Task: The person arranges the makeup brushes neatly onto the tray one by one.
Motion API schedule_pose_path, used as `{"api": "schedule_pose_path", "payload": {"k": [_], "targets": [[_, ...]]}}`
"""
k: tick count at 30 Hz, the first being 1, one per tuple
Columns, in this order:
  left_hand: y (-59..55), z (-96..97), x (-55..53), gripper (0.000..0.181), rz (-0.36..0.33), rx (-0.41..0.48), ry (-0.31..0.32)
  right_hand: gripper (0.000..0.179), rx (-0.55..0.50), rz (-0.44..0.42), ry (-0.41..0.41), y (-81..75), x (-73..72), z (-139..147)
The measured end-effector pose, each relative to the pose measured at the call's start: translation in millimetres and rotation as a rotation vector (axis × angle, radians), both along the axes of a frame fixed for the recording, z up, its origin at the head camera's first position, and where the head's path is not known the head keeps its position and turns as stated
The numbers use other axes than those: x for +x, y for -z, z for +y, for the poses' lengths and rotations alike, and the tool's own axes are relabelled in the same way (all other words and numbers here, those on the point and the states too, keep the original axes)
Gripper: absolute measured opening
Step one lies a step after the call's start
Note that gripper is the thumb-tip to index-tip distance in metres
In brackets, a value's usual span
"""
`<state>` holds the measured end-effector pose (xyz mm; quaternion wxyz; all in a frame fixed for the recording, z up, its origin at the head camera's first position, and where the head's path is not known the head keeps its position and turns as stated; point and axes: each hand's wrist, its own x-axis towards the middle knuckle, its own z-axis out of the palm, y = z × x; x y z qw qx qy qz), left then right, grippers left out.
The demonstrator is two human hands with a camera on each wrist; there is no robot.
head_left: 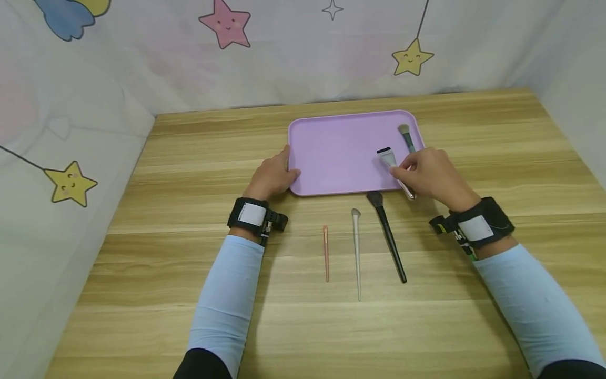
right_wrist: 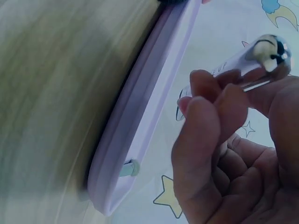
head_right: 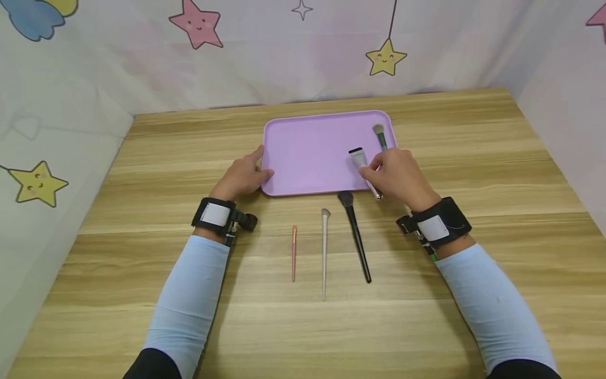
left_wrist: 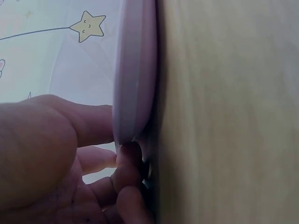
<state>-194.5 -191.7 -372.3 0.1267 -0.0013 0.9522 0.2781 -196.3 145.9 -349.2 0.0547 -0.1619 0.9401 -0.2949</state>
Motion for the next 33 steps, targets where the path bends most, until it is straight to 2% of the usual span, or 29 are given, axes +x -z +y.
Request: {"api": "schedule_pose_path", "payload": {"k": [17, 33], "targets": [[-0.5, 2.1, 0.5, 0.074, 0.015, -0.004, 0.004, 0.035, -0.005, -0.013, 0.019, 7.4, -10.8, 0], [3.1, -1.2, -1.5, 0.073, 0.013, -0.011, -0.006, 0.037, -0.012, -0.073, 0.022, 10.8, -20.6, -6]]}}
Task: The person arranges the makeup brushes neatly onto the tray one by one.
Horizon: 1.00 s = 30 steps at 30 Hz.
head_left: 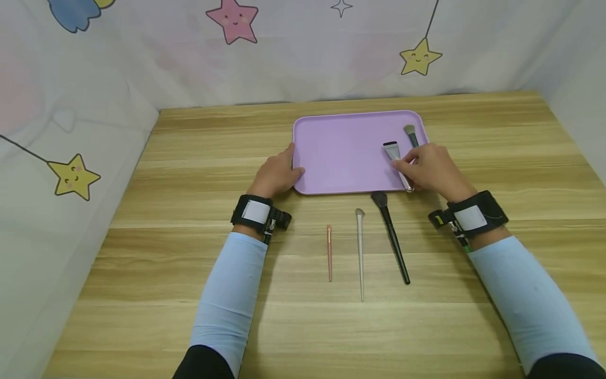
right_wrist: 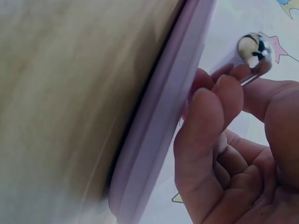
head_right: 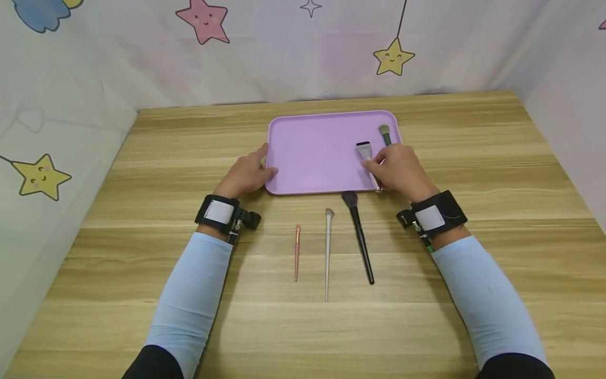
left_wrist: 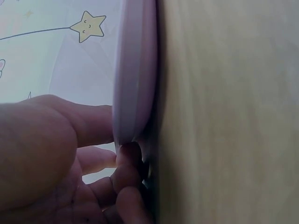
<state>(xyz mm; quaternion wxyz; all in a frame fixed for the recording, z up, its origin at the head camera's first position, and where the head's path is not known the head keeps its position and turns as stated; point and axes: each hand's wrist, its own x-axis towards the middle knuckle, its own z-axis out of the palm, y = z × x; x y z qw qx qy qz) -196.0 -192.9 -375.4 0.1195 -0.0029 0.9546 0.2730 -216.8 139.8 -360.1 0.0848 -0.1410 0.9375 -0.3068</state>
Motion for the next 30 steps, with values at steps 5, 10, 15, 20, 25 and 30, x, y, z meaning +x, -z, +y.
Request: {"api": "schedule_pose_path", "payload": {"k": [5, 10, 15, 20, 25, 30], "targets": [[-0.9, 0.1, 0.4, 0.073, -0.001, -0.001, 0.002, 0.038, 0.005, 0.01, 0.005, 1.5, -2.6, 0], [-2.2, 0.9, 1.7, 0.074, -0.001, 0.0, 0.002, 0.037, 0.017, -0.007, 0.008, 3.3, -6.1, -1], [-2.7, 0.9, 2.3, 0.073, 0.006, -0.001, 0.003, 0.036, 0.03, -0.013, 0.015, 3.5, -8.9, -3], [-2.6, 1.1, 1.6, 0.073, 0.007, -0.005, 0.004, 0.037, 0.058, 0.01, 0.011, 2.7, -9.8, -3], [-3.0, 1.2, 1.2, 0.073, 0.004, -0.008, 0.004, 0.043, 0.074, 0.031, 0.004, 3.9, -11.5, -5], [-2.3, 1.0, 1.3, 0.073, 0.003, -0.001, 0.002, 0.049, 0.103, 0.014, -0.007, 2.2, -12.2, -6]]}}
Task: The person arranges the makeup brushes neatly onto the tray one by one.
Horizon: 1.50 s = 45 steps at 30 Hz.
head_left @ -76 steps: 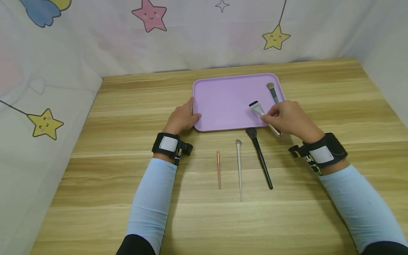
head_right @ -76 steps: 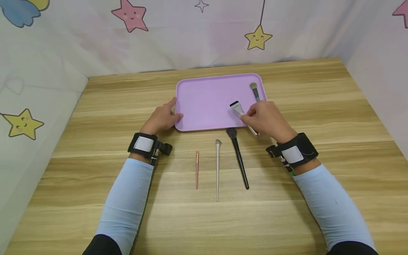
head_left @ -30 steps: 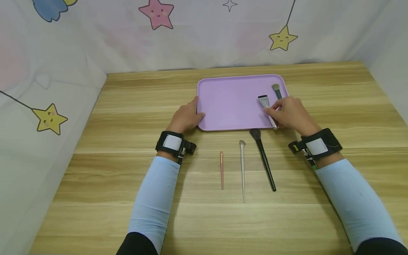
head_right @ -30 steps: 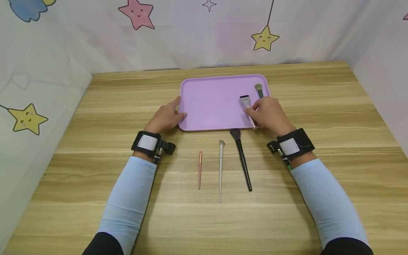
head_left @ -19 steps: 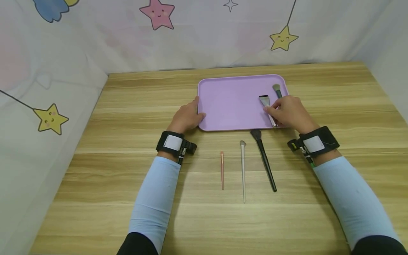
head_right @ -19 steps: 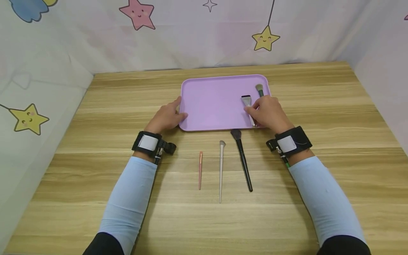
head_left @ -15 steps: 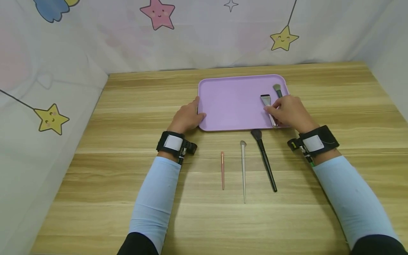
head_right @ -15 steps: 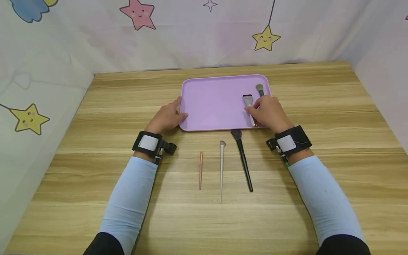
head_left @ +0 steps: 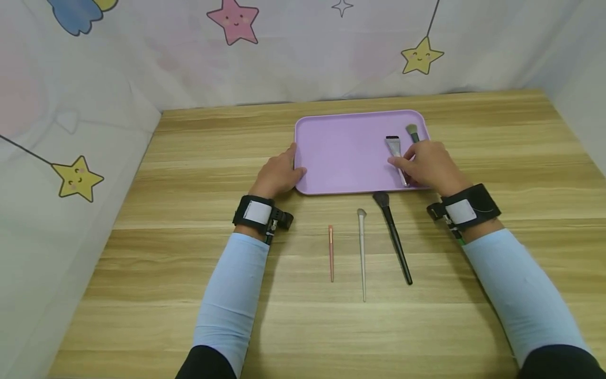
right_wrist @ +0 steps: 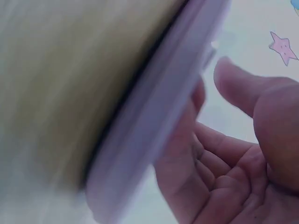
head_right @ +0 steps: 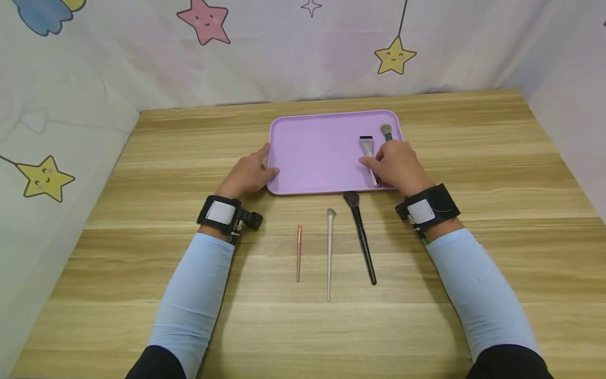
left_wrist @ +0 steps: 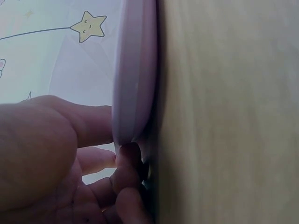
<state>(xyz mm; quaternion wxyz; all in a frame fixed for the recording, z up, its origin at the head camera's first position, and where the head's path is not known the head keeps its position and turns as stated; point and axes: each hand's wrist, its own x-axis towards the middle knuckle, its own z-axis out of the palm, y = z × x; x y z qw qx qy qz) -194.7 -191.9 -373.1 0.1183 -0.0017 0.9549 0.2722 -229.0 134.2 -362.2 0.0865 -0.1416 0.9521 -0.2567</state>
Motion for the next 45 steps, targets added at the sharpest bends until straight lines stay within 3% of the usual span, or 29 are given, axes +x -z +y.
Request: {"api": "schedule_pose_path", "payload": {"k": [6, 12, 23, 32, 45], "targets": [[-0.1, 0.0, 0.0, 0.073, 0.001, -0.004, 0.001, 0.052, 0.038, -0.051, -0.011, -7.0, 2.4, 3], [0.9, 0.0, -1.0, 0.073, -0.002, -0.007, 0.001, 0.046, 0.006, -0.038, -0.08, -7.0, 4.5, 0], [1.5, 0.2, -1.2, 0.074, -0.007, 0.0, 0.003, 0.043, 0.014, -0.027, -0.116, -4.6, 6.0, 1], [0.0, -0.4, -1.1, 0.074, -0.012, 0.004, 0.003, 0.051, 0.023, -0.033, -0.061, -13.4, 14.2, 1], [-1.1, 0.8, -0.2, 0.074, -0.01, -0.004, 0.01, 0.05, 0.008, -0.007, -0.09, -26.7, 26.3, 2]]}}
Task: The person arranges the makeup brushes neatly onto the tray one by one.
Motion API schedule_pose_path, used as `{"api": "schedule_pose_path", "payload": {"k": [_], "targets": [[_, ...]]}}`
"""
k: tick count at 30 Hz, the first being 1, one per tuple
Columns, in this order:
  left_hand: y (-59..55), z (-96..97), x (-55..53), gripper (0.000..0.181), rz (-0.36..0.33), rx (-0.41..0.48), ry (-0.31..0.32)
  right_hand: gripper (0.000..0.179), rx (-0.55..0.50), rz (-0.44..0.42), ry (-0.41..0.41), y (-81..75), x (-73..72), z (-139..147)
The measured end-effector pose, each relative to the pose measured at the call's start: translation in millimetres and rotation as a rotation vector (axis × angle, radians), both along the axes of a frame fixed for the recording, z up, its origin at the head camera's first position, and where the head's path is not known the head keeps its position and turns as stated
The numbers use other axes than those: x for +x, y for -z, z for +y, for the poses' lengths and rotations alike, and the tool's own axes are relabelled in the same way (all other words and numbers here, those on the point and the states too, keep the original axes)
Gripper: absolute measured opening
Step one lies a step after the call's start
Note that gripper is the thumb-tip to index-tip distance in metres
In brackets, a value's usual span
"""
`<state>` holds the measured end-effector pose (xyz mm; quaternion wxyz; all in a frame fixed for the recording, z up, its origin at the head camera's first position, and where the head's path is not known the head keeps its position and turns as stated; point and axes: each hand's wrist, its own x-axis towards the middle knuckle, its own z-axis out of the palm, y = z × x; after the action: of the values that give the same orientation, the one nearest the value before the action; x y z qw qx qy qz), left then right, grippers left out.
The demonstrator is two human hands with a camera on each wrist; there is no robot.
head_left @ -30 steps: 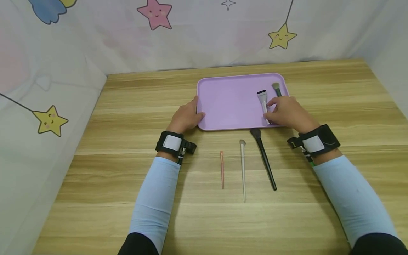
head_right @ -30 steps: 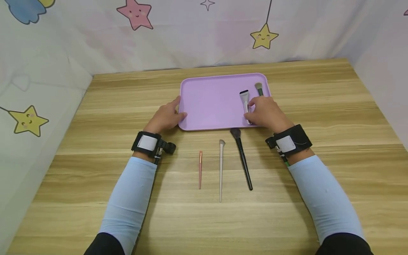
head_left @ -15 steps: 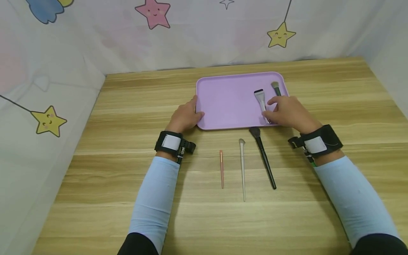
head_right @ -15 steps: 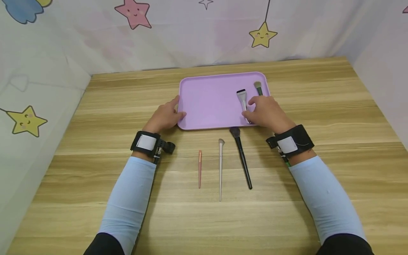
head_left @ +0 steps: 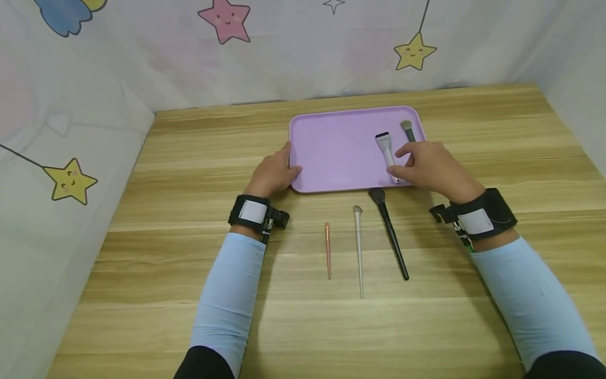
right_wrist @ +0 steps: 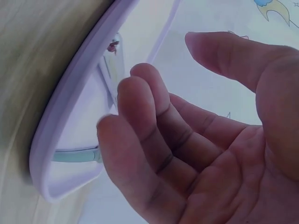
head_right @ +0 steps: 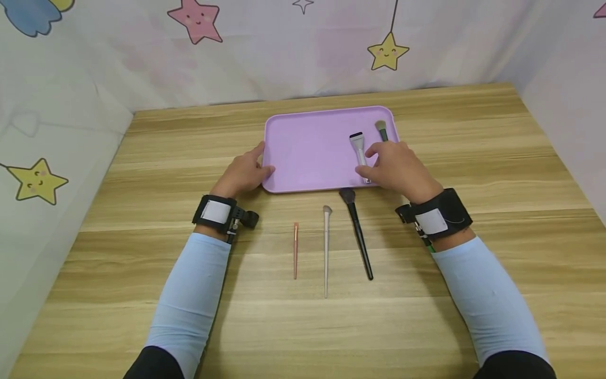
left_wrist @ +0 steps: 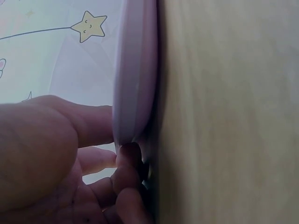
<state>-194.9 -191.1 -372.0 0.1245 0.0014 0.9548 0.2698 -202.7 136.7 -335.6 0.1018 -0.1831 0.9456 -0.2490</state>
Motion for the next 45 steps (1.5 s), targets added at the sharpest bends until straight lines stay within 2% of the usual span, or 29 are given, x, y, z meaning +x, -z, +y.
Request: {"api": "schedule_pose_path", "payload": {"k": [14, 23, 34, 45], "targets": [[-0.4, -0.1, -0.6, 0.074, 0.001, -0.012, 0.002, 0.051, 0.014, -0.006, -0.023, -6.4, 7.1, -4], [1.2, -0.9, -1.2, 0.074, 0.006, -0.01, 0.005, 0.052, 0.043, -0.045, -0.023, -7.5, 10.2, -6], [2.3, -1.5, -1.8, 0.074, 0.005, -0.009, 0.004, 0.039, 0.049, -0.033, -0.06, -7.7, 14.2, -7], [2.5, -1.7, -1.3, 0.074, 0.011, -0.008, 0.008, 0.037, 0.085, -0.125, -0.124, -8.3, 18.6, -6]]}}
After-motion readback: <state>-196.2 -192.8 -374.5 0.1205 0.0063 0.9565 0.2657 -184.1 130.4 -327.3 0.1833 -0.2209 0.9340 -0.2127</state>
